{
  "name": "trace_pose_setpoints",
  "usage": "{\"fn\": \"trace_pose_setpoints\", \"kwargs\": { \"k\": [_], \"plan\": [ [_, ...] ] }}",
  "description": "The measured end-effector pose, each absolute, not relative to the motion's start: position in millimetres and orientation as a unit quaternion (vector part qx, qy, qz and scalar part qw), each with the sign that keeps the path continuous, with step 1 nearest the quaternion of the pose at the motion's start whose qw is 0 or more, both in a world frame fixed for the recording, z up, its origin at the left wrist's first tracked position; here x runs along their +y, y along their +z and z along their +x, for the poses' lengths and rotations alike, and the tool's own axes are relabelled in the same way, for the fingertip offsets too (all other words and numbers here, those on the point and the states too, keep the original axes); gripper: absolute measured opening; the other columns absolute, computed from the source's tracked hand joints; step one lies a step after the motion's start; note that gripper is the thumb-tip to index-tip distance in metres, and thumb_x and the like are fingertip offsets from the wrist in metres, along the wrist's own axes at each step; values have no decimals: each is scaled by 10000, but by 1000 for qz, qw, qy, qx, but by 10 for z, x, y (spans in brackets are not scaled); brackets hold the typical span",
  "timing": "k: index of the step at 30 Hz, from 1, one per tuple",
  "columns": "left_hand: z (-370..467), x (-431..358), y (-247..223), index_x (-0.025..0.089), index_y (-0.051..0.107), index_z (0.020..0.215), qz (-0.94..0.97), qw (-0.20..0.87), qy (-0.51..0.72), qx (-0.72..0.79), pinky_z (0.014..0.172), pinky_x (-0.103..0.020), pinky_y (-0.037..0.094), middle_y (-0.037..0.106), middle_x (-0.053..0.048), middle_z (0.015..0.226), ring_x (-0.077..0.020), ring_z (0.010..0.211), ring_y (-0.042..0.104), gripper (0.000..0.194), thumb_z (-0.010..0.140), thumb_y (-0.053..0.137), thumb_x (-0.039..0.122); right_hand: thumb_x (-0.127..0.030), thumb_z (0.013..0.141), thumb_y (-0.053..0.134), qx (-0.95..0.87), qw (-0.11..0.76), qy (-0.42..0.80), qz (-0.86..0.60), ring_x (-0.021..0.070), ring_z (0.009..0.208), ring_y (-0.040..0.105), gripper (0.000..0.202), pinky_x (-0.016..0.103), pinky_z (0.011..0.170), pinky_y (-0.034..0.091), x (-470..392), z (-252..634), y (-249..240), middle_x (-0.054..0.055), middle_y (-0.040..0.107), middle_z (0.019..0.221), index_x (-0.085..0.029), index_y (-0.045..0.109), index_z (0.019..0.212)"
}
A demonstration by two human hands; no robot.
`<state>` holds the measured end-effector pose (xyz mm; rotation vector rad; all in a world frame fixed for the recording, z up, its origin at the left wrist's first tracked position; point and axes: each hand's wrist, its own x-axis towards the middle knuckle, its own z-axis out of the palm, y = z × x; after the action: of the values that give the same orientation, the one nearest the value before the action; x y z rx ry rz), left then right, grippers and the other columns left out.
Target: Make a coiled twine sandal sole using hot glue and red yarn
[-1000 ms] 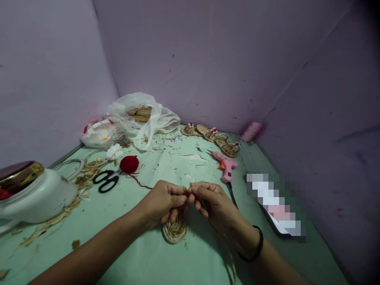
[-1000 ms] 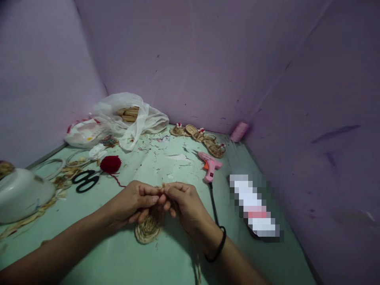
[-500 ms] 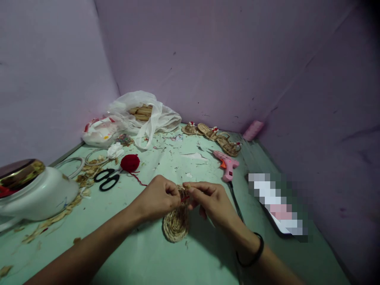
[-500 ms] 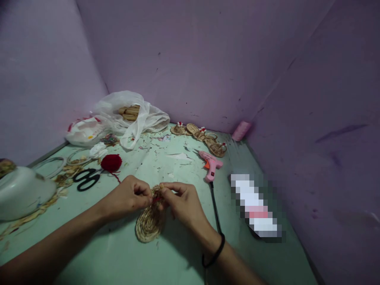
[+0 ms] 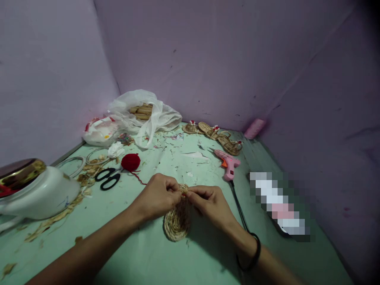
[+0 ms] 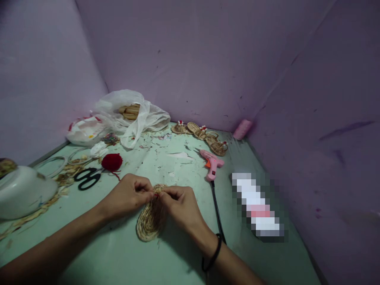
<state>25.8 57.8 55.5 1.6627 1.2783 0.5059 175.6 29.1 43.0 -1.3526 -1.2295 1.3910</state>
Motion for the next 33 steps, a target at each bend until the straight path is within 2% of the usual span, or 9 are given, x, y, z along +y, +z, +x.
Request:
{"fn": "trace_pose_setpoints", "kwargs": {
  "k": [4, 8, 10, 12, 16, 19, 23, 26, 33],
  "plan": [
    [244, 541, 561, 131, 583, 556, 716, 414, 192, 528, 437, -212, 239, 379, 49, 468, -84, 467, 323, 160, 661, 509, 227, -334, 669, 550, -534, 397, 505, -550, 82, 480, 368, 247, 219, 456, 293, 290, 1772, 371, -24, 461, 493, -125, 598, 546],
    [209, 500, 614, 131, 638, 656, 825, 298, 200, 437, 536, -238, 329, 538, -2, 580, -114, 549, 458, 182, 730, 480, 184, -302, 733, 485, -623, 359, 431, -546, 82, 486, 306, 259, 217, 437, 230, 266, 1791, 301, -40, 359, 498, -154, 491, 520],
    [180, 522, 636, 130, 642, 680, 860, 283, 219, 363, 582, -247, 349, 572, -19, 639, -120, 595, 490, 180, 741, 473, 153, -275, 752, 477, -660, 337, 430, -515, 80, 488, 285, 256, 215, 436, 224, 238, 1795, 306, -48, 325, 506, -164, 458, 521],
    [157, 576, 634, 129, 632, 657, 842, 348, 235, 340, 577, -234, 356, 569, -13, 619, -114, 590, 496, 153, 731, 502, 160, -261, 772, 469, -676, 324, 464, -472, 81, 491, 300, 248, 213, 442, 239, 200, 1792, 350, -46, 339, 518, -165, 463, 544],
    [187, 671, 515, 127, 572, 600, 683, 576, 264, 364, 471, -195, 331, 511, 26, 513, -79, 470, 428, 173, 676, 597, 281, -249, 794, 472, -668, 347, 539, -378, 92, 518, 392, 240, 215, 483, 314, 125, 1770, 479, -24, 444, 544, -157, 513, 576],
    [296, 609, 364, 131, 539, 613, 619, 618, 317, 367, 446, -193, 315, 476, 38, 502, -72, 448, 392, 235, 685, 588, 350, -283, 785, 503, -619, 421, 540, -383, 77, 449, 375, 227, 204, 443, 313, 115, 1766, 512, -43, 430, 491, -158, 545, 601],
    [443, 381, 240, 130, 572, 696, 647, 473, 409, 437, 489, -202, 360, 510, 17, 557, -94, 514, 447, 215, 788, 494, 308, -319, 754, 535, -549, 495, 465, -488, 60, 350, 306, 212, 192, 346, 228, 168, 1783, 478, -77, 386, 412, -157, 555, 619],
    [483, 273, 240, 128, 613, 807, 671, 399, 439, 444, 499, -198, 394, 555, 9, 569, -101, 517, 484, 210, 824, 461, 272, -301, 747, 527, -539, 513, 400, -536, 65, 355, 335, 211, 188, 352, 263, 202, 1782, 450, -67, 413, 411, -152, 558, 601],
    [466, 308, 336, 127, 603, 666, 768, 285, 390, 421, 455, -190, 369, 556, 2, 520, -83, 447, 461, 216, 809, 451, 185, -214, 768, 485, -656, 480, 194, -550, 101, 449, 479, 216, 201, 446, 348, 208, 1789, 350, 16, 559, 504, -121, 605, 614]
  ]
}}
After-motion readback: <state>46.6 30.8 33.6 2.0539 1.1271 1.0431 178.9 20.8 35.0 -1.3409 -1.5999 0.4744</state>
